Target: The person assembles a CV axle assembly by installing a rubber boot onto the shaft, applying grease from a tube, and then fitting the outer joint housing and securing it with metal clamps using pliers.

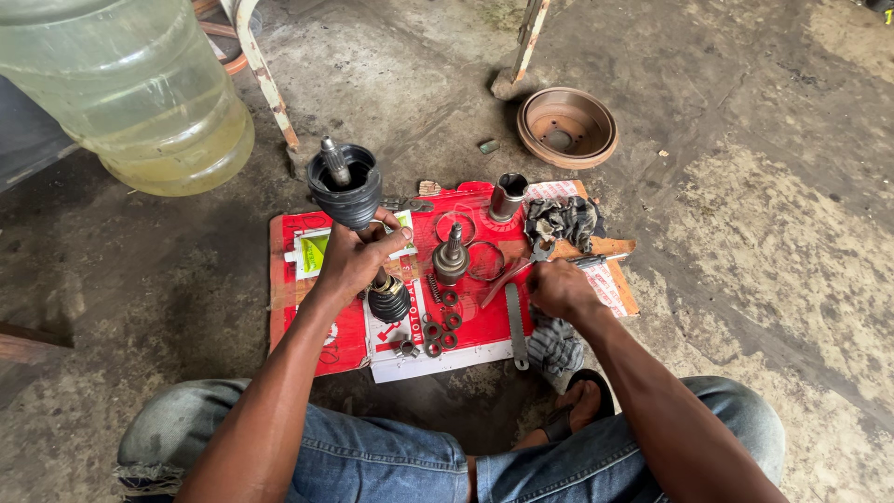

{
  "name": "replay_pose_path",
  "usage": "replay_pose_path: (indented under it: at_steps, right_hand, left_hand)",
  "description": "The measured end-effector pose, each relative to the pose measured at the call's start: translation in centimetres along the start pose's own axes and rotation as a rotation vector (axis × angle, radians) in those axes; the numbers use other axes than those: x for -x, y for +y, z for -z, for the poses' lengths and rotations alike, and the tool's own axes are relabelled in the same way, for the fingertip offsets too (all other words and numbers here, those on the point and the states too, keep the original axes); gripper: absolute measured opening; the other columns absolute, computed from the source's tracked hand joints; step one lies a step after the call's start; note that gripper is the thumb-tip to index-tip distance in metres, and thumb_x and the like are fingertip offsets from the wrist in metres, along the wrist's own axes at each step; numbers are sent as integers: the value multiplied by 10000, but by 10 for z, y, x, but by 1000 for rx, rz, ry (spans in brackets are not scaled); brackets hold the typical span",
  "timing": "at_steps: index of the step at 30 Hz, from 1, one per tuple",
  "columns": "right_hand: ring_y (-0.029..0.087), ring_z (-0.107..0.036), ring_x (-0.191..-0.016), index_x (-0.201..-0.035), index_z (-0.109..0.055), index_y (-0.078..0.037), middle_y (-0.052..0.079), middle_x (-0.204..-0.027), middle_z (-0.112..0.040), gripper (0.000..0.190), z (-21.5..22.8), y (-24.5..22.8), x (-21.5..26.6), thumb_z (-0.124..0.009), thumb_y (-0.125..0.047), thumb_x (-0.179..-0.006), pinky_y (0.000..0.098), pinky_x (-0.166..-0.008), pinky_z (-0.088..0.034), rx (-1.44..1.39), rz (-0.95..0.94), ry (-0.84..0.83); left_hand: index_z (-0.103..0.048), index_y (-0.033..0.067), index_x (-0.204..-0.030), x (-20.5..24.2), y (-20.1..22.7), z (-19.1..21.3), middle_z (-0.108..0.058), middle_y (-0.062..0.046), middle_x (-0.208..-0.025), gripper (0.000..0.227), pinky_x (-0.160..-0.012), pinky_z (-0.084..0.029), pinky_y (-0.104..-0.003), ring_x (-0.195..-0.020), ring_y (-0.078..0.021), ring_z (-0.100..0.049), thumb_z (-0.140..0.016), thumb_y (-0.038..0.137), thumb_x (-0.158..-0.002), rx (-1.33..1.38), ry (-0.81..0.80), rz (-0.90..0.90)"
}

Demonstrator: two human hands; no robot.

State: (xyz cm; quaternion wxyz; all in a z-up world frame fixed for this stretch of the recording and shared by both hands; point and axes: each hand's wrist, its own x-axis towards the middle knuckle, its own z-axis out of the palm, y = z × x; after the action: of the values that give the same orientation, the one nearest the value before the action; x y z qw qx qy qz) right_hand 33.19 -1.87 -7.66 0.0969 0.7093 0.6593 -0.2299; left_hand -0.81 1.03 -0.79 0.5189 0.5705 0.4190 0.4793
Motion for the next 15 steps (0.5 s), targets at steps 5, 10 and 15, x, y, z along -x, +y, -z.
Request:
replay_pose_path:
  at_steps: [5,10,15]
  right_hand:
    - [137,-460,-488,-913,-701,-93,74,-657,-607,254,1,-11,3,-451,-86,-961,330,-461,-503,-1,64,52]
    - [208,-554,-664,-938,-765,-36,147,-802,-676,641,32,-39,41,-507,-611,-1053,454,-707,-567,134,-37,-56]
    - [355,-330,-1413,-1389,-566,-258,93,-1441,-496,604,46,-87,73,-617,-611,-902,661,-1144,-227,408,131,-41]
  left_hand:
    - [-659,54,-882,2,1,3,-445,74,-613,159,-490,-326,-243,-546,-32,-393,-802,113,-847,32,11,-12]
    - [-664,55,-895,2,5,3,-481,77,-634,152,-509,-333,-242,-566,-29,-422,-800,110,-851,-4,6,-61]
    - [-669,46,-862,1,7,-1,-470,70,-597,141,-474,-309,-260,-519,-37,-403,-790,113,-834,-14,-4,21]
